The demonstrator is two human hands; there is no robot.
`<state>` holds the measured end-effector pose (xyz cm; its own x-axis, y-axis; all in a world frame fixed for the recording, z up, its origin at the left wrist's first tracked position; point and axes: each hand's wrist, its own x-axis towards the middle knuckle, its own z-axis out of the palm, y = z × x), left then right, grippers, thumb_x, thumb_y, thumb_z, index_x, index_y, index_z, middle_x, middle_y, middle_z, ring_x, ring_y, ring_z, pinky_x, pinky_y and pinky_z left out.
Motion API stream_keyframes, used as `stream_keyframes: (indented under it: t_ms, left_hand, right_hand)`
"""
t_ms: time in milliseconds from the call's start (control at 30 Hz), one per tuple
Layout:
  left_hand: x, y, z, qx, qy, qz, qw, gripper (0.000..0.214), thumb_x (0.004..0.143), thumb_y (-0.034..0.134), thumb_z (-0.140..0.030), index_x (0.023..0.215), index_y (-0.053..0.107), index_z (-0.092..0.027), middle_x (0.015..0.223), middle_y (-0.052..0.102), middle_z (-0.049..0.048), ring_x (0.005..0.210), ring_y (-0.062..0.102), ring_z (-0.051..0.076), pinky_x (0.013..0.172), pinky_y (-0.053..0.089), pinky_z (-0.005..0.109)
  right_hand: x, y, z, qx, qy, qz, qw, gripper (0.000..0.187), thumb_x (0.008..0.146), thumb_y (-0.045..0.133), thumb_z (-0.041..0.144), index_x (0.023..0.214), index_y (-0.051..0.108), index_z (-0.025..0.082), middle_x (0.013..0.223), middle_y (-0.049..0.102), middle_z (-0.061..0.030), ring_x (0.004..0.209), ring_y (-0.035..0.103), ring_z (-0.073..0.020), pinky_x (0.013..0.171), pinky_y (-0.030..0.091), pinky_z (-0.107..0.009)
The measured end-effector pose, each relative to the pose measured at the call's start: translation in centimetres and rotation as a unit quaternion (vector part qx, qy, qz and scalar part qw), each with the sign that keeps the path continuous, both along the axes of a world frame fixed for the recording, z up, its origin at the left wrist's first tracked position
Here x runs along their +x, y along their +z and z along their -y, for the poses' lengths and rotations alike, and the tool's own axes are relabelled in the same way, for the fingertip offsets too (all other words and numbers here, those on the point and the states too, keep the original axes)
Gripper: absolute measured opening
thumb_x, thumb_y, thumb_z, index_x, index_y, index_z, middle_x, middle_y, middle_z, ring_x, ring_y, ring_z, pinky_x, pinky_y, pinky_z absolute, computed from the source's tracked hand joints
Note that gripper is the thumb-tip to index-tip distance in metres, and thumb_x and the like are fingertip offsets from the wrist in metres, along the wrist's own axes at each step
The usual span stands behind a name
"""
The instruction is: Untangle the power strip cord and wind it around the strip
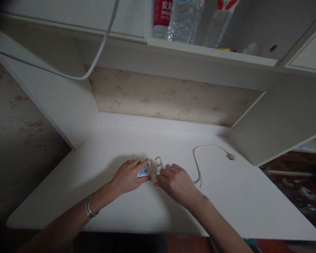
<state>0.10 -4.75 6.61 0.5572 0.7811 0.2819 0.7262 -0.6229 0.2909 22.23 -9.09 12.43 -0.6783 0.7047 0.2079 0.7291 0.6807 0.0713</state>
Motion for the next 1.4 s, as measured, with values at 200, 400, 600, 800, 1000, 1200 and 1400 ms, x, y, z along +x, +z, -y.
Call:
stream_keyframes:
  t_ms: [200, 400, 600, 800, 1000, 1200, 1400]
  left_hand:
    - [-0.5, 2.0, 1.4, -0.012, -0.056, -0.024, 0.998, 0.056, 0.083, 0.054, -0.047, 0.133, 0.043, -0.024, 0.1, 0.061, 0.0084, 0.094, 0.059, 0.027, 0.086, 0.045, 0.042]
    - [-0.4, 2.9, 3.1, -0.011, -0.098, -0.034, 0.995, 0.057, 0.073, 0.059, -0.059, 0.118, 0.054, -0.025, 0.095, 0.06, 0.0066, 0.088, 0.058, 0.026, 0.085, 0.044, 0.042]
    - [-0.9, 4.1, 3.3, -0.032, -0.149, -0.025, 0.988, 0.057, 0.079, 0.053, -0.061, 0.12, 0.052, -0.022, 0.098, 0.063, 0.0075, 0.09, 0.06, 0.025, 0.084, 0.046, 0.041]
    - [-2.6, 5.0, 2.8, -0.132, -0.2, 0.073, 0.968, 0.079, 0.076, 0.063, -0.05, 0.14, 0.027, -0.022, 0.123, 0.06, 0.0099, 0.104, 0.06, 0.026, 0.088, 0.048, 0.037]
    - [-4.7, 4.2, 1.2, -0.194, -0.168, 0.216, 0.942, 0.071, 0.085, 0.054, -0.049, 0.144, 0.025, -0.021, 0.137, 0.05, 0.0116, 0.121, 0.051, 0.027, 0.101, 0.042, 0.038]
    - [-6.0, 2.8, -1.8, -0.19, -0.02, 0.363, 0.912, 0.058, 0.088, 0.049, -0.048, 0.137, 0.039, -0.017, 0.133, 0.053, 0.0121, 0.125, 0.047, 0.028, 0.106, 0.036, 0.04]
    - [-7.8, 2.4, -5.3, -0.153, 0.159, 0.391, 0.894, 0.051, 0.089, 0.041, -0.053, 0.124, 0.051, -0.018, 0.102, 0.066, 0.0065, 0.093, 0.061, 0.021, 0.086, 0.048, 0.034]
  right_hand:
    - [0.2, 2.2, -2.8, -0.09, 0.068, -0.084, 0.99, 0.033, 0.087, 0.054, 0.049, 0.086, 0.066, 0.019, 0.076, 0.062, -0.0029, 0.075, 0.055, -0.014, 0.073, 0.036, -0.027]
    - [-0.6, 2.4, -5.3, -0.206, 0.079, -0.145, 0.965, 0.039, 0.072, 0.069, 0.055, 0.075, 0.065, 0.016, 0.07, 0.059, -0.0015, 0.067, 0.054, -0.0125, 0.06, 0.036, -0.023]
    - [0.2, -0.2, -6.9, -0.398, -0.038, -0.325, 0.857, 0.034, 0.071, 0.072, 0.046, 0.075, 0.06, 0.014, 0.074, 0.062, -0.002, 0.065, 0.056, -0.0123, 0.059, 0.042, -0.022]
    - [0.1, -2.4, -5.9, -0.509, -0.053, -0.371, 0.775, 0.032, 0.082, 0.059, 0.045, 0.093, 0.062, 0.015, 0.081, 0.063, -0.0019, 0.069, 0.057, -0.0121, 0.066, 0.045, -0.025]
    - [1.1, -3.3, -4.5, -0.595, 0.003, -0.351, 0.723, 0.046, 0.082, 0.057, 0.055, 0.105, 0.061, 0.015, 0.096, 0.065, -0.0067, 0.087, 0.06, -0.017, 0.079, 0.047, -0.03]
    - [2.0, -4.5, -2.6, -0.482, -0.079, -0.197, 0.85, 0.041, 0.093, 0.042, 0.045, 0.12, 0.056, 0.018, 0.091, 0.066, -0.0063, 0.075, 0.061, -0.0163, 0.072, 0.046, -0.03]
    - [4.2, -5.1, -0.7, -0.416, -0.137, -0.267, 0.859, 0.047, 0.093, 0.035, 0.054, 0.086, 0.061, 0.016, 0.062, 0.048, 0.0018, 0.059, 0.046, -0.012, 0.058, 0.038, -0.024]
